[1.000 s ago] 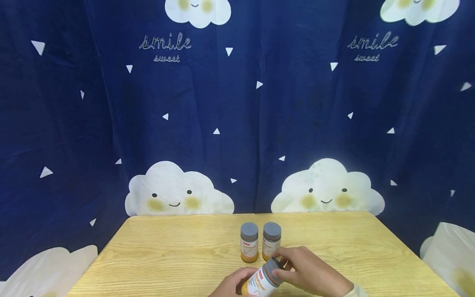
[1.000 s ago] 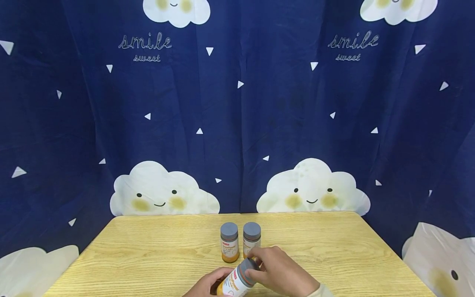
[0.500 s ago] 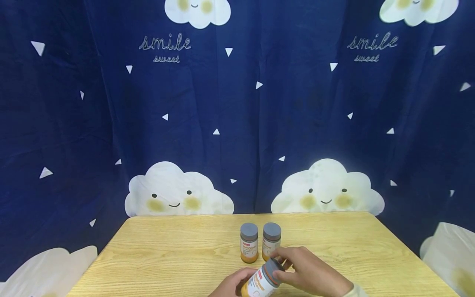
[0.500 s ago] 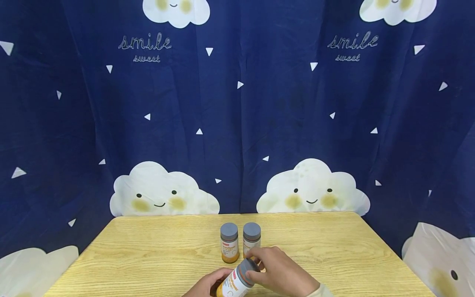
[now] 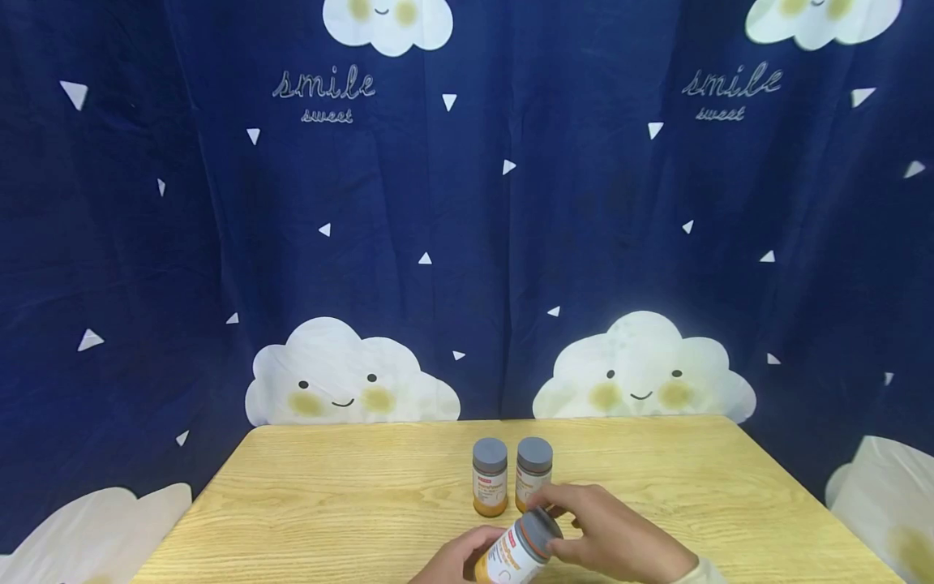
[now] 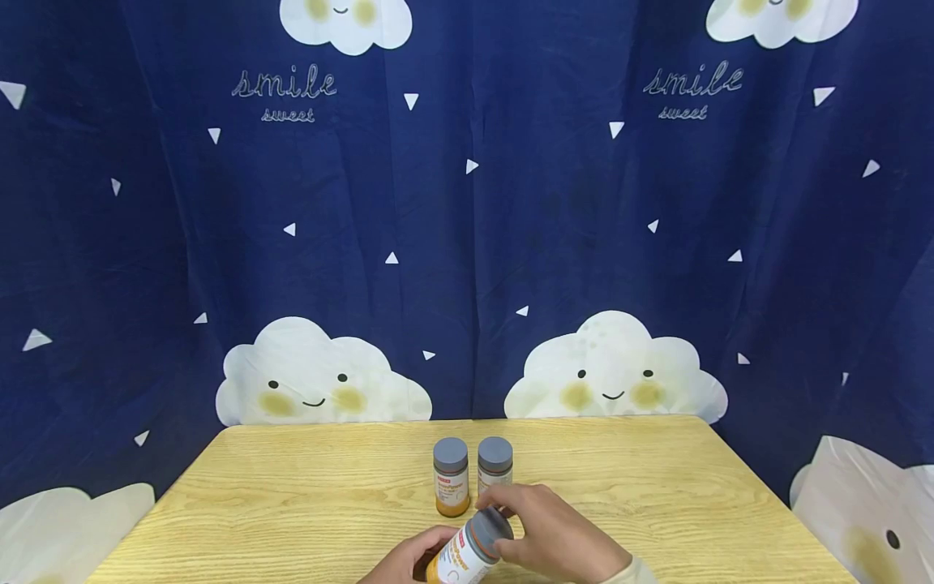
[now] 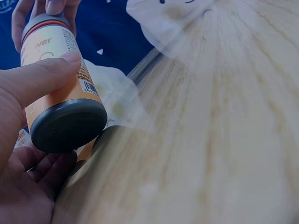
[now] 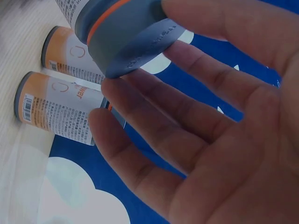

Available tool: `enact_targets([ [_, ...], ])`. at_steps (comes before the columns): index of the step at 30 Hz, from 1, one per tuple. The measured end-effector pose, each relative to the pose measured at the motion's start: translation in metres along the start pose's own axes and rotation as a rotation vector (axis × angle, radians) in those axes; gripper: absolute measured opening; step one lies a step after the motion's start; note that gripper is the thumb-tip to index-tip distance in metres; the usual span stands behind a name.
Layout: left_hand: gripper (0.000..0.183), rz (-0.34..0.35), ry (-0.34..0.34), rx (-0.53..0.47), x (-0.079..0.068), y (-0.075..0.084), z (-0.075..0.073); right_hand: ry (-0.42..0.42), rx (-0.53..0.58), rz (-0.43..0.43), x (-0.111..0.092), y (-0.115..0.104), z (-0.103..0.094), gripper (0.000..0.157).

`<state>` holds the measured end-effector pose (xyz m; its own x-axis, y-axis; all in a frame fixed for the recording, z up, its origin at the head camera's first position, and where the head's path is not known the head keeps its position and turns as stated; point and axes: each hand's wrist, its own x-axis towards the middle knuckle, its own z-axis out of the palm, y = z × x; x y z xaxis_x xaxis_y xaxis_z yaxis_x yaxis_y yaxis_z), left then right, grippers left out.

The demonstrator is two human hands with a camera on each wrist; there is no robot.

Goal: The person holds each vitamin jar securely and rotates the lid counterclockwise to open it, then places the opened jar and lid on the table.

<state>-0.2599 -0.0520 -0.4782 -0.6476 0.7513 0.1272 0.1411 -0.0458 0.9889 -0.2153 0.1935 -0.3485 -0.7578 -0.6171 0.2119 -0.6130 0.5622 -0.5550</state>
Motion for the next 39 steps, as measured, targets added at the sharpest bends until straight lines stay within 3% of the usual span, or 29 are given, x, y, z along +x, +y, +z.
enact_targets([
  [7, 0.057, 0.011, 0.005, -0.020, -0.0007, 0.0007, -0.0005, 0.008, -0.035, -0.032, -0.0005, -0.0012, -0.0010, 0.041],
  [12, 0.057, 0.017, -0.001, -0.015, 0.0004, 0.0000, 0.0002, 0.013, -0.031, -0.010, -0.0005, -0.0010, -0.0009, 0.034],
  [21, 0.059, 0.021, -0.001, 0.011, 0.0007, -0.0009, -0.0004, 0.105, -0.030, 0.137, 0.0003, -0.0015, -0.0002, 0.026],
  [26, 0.058, 0.002, 0.003, 0.015, -0.0010, -0.0005, -0.0002, 0.132, -0.070, 0.181, -0.0011, -0.0025, 0.0040, 0.031],
  [32, 0.059, -0.004, 0.008, 0.033, -0.0010, 0.0013, 0.0009, 0.137, -0.078, 0.261, -0.0007, -0.0046, 0.0063, 0.036],
  [39, 0.061, -0.003, 0.008, 0.057, 0.0002, 0.0010, 0.0011, 0.134, -0.097, 0.296, -0.0014, -0.0037, 0.0078, 0.039],
])
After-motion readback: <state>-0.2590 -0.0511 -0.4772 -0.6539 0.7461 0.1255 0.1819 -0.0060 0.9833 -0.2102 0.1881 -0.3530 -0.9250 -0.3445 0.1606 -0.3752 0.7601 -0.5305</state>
